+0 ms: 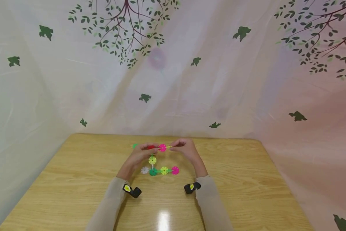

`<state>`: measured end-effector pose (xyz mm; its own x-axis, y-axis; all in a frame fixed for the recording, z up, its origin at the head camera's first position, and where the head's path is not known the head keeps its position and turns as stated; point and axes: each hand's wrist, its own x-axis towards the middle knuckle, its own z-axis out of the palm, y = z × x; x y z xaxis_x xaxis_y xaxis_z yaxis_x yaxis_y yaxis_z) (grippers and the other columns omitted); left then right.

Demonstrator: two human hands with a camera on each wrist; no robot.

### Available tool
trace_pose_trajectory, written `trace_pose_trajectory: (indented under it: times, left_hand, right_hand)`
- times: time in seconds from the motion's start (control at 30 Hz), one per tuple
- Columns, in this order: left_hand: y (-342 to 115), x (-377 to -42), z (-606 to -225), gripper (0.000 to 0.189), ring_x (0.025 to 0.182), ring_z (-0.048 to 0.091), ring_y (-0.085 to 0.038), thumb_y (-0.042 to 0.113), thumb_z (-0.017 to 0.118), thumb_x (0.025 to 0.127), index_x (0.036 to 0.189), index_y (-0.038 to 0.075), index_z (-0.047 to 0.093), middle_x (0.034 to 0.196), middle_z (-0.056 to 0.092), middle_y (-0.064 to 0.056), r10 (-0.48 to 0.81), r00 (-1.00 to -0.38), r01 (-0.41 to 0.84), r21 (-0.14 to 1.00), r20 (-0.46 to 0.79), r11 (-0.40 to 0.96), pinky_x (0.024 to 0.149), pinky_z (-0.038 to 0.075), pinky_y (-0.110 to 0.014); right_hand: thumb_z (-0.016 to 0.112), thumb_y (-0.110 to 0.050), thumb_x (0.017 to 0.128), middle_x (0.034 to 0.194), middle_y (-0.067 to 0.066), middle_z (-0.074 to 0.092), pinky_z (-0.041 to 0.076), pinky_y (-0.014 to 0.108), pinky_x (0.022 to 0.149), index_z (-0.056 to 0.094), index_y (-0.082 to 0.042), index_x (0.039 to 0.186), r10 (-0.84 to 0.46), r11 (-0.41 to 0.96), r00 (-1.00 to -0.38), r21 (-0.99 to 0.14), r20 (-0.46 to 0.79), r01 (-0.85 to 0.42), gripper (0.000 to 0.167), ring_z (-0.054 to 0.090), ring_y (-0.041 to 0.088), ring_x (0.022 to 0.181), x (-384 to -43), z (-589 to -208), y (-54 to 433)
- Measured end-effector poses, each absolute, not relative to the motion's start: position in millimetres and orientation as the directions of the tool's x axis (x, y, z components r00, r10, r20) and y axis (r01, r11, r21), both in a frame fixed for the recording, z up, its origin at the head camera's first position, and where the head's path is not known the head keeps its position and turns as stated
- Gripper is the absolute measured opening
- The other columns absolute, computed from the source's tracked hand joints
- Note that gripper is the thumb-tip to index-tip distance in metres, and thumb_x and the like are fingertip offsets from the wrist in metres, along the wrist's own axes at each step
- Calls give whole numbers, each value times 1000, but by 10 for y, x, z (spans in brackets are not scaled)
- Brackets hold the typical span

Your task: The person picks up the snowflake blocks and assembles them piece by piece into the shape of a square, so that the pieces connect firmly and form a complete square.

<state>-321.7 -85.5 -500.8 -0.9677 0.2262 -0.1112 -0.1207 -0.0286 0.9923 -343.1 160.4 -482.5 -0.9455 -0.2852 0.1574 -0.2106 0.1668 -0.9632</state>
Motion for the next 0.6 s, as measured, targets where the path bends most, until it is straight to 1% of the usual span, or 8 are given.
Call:
trace_pose_trajectory:
  times: [0.13, 0.3, 0.47, 0.6]
  left_hand:
    - [-855, -3207, -5013, 33, 108, 67, -37, 21, 77, 93, 121, 6, 72, 104, 73, 1, 228, -967, -124, 992, -114, -34, 82, 55, -28]
    - [-850, -3205, -5014, 35, 109, 67, -37, 21, 76, 93, 124, 6, 71, 111, 71, -4, 238, -964, -137, 989, -121, -51, 82, 56, -27]
    - [-836, -3202, -4999, 36, 104, 69, -29, 19, 76, 93, 126, 4, 70, 112, 70, -6, 244, -962, -145, 987, -123, -74, 82, 57, -26]
    - [-826, -3188, -4985, 37, 100, 69, -22, 18, 76, 93, 127, 3, 70, 111, 70, -5, 250, -961, -143, 986, -119, -81, 82, 57, -26]
  right_hand:
    - [79, 1, 85, 102, 26, 74, 61, 24, 76, 72, 12, 96, -285, 170, -945, -961, 162, -216, 17, 71, 9, 82, -3415, -4810, 1588]
    - [78, 2, 86, 103, 28, 73, 61, 24, 76, 72, 13, 96, -285, 175, -946, -962, 155, -211, 16, 71, 7, 81, -3412, -4794, 1581]
    - [77, 3, 87, 104, 31, 72, 62, 25, 76, 71, 15, 95, -292, 173, -939, -955, 182, -239, 15, 71, 7, 82, -3421, -4795, 1585]
    - [78, 1, 86, 103, 31, 72, 61, 24, 75, 73, 13, 93, -292, 192, -937, -948, 190, -252, 15, 70, 9, 83, -3420, -4803, 1586]
